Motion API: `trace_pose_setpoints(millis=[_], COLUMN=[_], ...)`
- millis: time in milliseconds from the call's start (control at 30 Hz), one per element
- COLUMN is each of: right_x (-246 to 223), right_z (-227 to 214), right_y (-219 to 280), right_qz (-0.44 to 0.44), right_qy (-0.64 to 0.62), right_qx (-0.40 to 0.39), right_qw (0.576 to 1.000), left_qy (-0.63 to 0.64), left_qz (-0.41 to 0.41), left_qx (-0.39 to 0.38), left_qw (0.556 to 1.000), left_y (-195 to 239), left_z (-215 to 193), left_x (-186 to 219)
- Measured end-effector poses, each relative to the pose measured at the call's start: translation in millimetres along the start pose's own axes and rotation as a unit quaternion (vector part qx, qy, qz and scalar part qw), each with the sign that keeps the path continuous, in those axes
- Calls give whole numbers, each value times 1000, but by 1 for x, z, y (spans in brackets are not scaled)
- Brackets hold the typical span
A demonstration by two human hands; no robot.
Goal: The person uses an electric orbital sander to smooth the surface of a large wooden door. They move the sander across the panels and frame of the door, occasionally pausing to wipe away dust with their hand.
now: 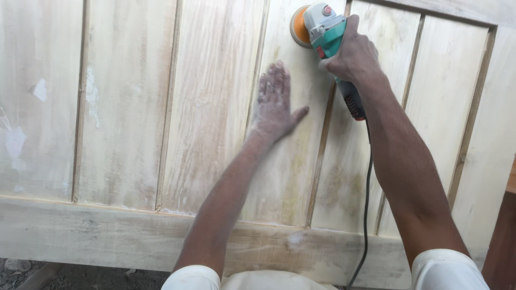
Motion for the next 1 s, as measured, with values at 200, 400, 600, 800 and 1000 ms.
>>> trace_pose_setpoints(millis=[200, 400, 600, 800, 1000], right_x=[7, -18, -58, -88, -106], right_z=[-9, 9, 31, 65, 103], right_y=[-31, 11, 92, 169, 228], right_qz=[-27, -17, -7, -51, -93], right_qy=[11, 10, 20, 25, 17], right_qx=[48, -9, -79, -78, -105], right_qw=[998, 1000, 997, 995, 990], left_qy=[-29, 266, 542, 794, 843], left_qz=[167, 257, 75, 35, -56], left_qx=[-75, 25, -5, 85, 59], left_qw=[983, 929, 837, 601, 532], left_y=[50, 153, 192, 163, 185], left_z=[73, 102, 102, 134, 133], left_x=[63, 84, 57, 47, 49])
Point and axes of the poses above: each hand's wrist, its own y-axis away from the middle knuckle, its own z-axis out of the palm, x = y × z, the point moved 5 cm from there along -y, towards the middle knuckle, and after that the axes turned 10 degrees about -x, right-handed, at the moved point
